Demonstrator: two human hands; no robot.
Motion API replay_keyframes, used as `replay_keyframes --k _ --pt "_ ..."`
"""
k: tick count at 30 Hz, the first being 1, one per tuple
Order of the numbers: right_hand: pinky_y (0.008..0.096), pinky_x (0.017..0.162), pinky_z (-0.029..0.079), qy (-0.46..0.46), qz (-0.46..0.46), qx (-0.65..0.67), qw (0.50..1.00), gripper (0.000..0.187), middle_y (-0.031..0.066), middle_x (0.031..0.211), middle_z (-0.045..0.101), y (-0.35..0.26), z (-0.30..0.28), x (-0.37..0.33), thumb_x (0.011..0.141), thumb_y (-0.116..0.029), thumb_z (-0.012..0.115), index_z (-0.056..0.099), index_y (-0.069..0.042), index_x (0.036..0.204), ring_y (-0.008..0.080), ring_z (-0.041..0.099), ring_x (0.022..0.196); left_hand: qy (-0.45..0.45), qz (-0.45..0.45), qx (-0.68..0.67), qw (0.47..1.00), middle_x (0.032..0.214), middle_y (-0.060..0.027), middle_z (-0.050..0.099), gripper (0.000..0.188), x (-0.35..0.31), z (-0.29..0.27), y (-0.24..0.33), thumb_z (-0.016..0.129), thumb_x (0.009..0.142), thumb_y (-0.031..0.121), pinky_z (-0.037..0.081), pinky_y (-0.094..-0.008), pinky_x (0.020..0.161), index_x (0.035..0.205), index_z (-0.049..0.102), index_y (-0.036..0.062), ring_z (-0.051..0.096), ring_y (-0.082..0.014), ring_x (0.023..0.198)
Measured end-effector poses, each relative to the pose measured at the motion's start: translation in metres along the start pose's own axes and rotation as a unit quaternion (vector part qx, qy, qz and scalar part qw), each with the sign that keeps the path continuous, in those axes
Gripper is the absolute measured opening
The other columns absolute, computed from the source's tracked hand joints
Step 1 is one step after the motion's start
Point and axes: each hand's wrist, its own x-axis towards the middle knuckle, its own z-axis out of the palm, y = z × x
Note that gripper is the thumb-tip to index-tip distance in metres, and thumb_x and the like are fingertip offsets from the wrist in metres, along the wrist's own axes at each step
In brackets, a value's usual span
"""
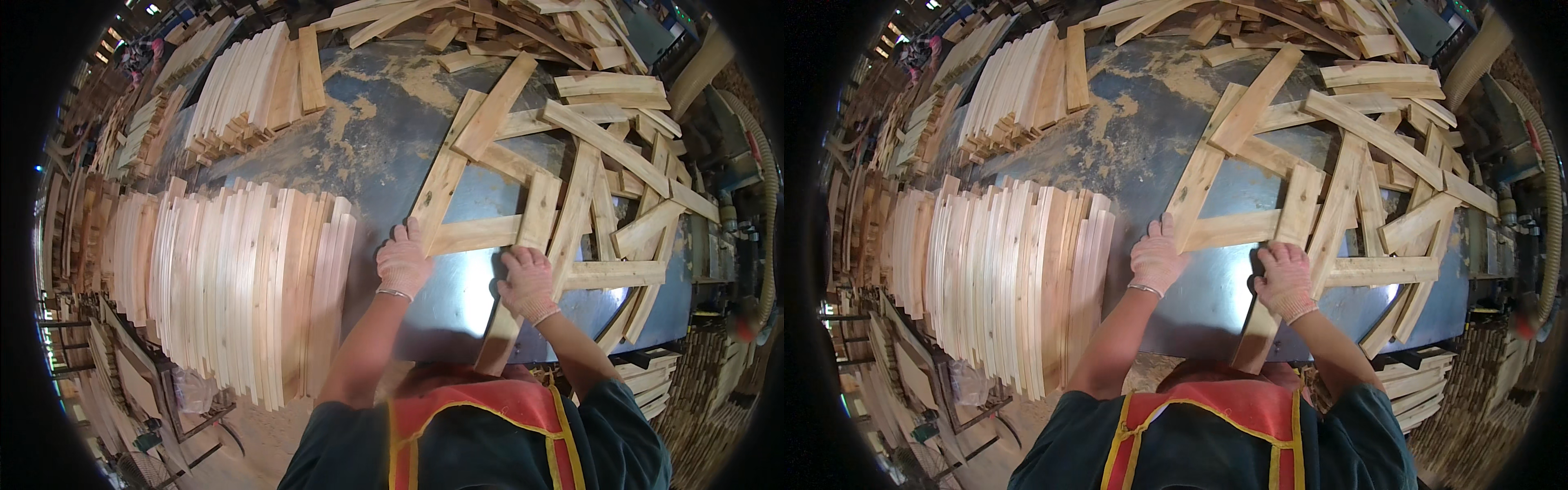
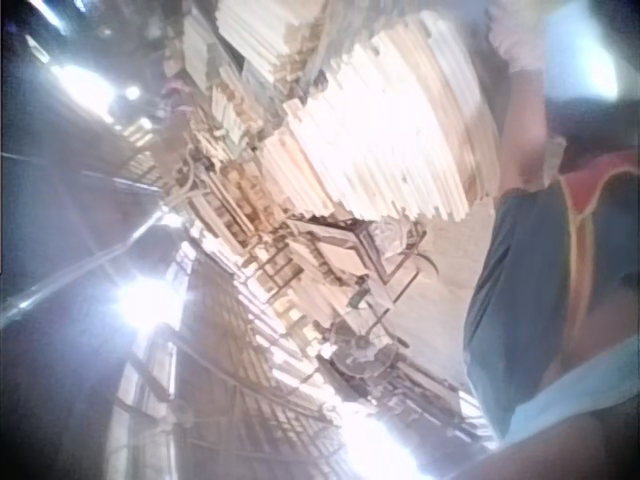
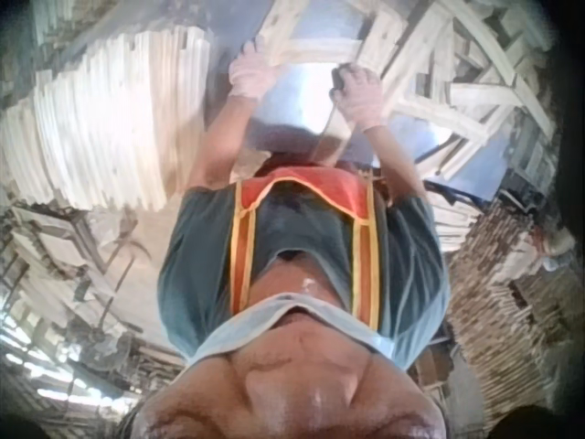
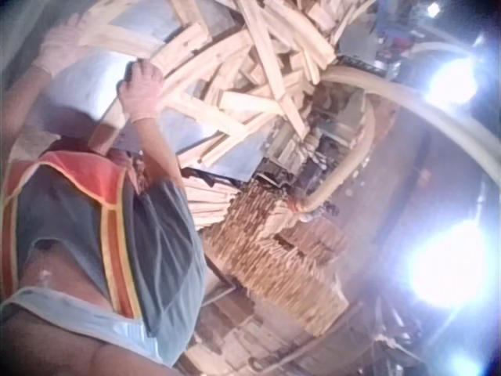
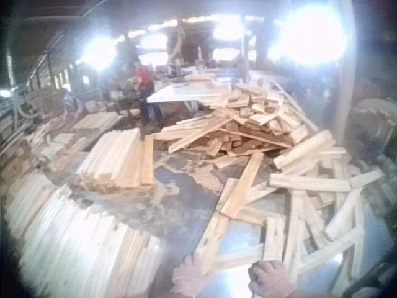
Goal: The person picks up individual wooden planks from a large pile on a metal table and stacks them neatly into a growing pile. The worker repeatedly reaches for planks, aligns them, and places them on top of the stack.
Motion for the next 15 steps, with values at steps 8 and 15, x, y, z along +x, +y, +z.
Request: replay_keyframes --k 8,15 --pt "0.0536 0.119 0.038 0.117 0.186 -0.029 0.975 0.089 0.0201 0.159 0.045 0.069 0.024 -0.01 0.078 -0.032 0.081 0.046 -0.013 0.158 0.0425 0.042 0.146 -0.218 0.025 -0.817 0.534 0.125 -0.0219 0.067 0.075 -0.083 0.02 -0.105 0.079 0.085 0.032 0.06 -0.0463 0.076 0.149 0.053 0.001 0.072 -0.0341 0.092" --pt "0.0521 0.115 0.045 0.055 0.255 -0.005 0.965 0.084 0.0171 0.161 0.048 0.028 -0.012 0.014 0.083 -0.014 0.072 0.042 -0.016 0.162 0.0409 0.049 0.145 0.032 0.039 -0.698 0.714 0.128 -0.0254 0.064 0.074 -0.177 0.009 -0.15 0.08 0.078 0.02 0.058 -0.049 0.083 0.148 0.059 0.0058 0.069 -0.0375 0.104"
